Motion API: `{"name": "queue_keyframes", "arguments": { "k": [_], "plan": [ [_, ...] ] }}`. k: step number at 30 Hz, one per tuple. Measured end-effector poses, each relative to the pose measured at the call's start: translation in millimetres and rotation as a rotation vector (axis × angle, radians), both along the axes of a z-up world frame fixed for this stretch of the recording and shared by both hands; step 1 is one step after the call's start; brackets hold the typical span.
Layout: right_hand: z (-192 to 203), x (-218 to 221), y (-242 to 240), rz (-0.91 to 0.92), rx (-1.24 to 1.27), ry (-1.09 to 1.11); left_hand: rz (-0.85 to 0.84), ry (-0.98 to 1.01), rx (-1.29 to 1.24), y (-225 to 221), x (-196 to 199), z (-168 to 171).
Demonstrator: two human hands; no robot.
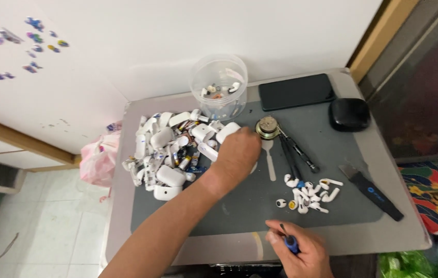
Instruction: Disassembling various wireless earbud charging cases and internal components using a utility knife and a screwdriver.
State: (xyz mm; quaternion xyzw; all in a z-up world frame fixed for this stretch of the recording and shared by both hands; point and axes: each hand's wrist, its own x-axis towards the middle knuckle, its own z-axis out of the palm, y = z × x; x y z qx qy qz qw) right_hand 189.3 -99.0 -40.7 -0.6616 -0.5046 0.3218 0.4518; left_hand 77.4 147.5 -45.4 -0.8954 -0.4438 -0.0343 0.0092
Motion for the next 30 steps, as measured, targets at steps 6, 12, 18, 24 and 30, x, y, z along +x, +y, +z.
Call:
{"name": "queue_keyframes", "arguments": {
  "k": [6,12,18,24,30],
  "plan": [
    [-15.7,1.8,-0.3,0.034,0.105,-0.007,0.002,-0.117,-0.240,-13.7,-18.8,40.7],
    [-12.0,5.8,2.0,0.105,0.309,-0.035,-0.175,-0.233,-0.223,-36.0,-25.2,49.6],
    [-14.1,4.4,1.0,0.119,0.302,0.007,-0.220,-0.364,-0.002,-17.6,-47.7,74.0],
    [-5.3,4.4,4.8,0.166,0.401,-0.021,-0.209,-0.320,0.334,-2.7,-59.3,67.8],
    [-9.7,4.6,2.5,0.177,0.341,-0.016,-0.299,0.055,0.463,-14.8,-53.1,42.2]
  ]
}}
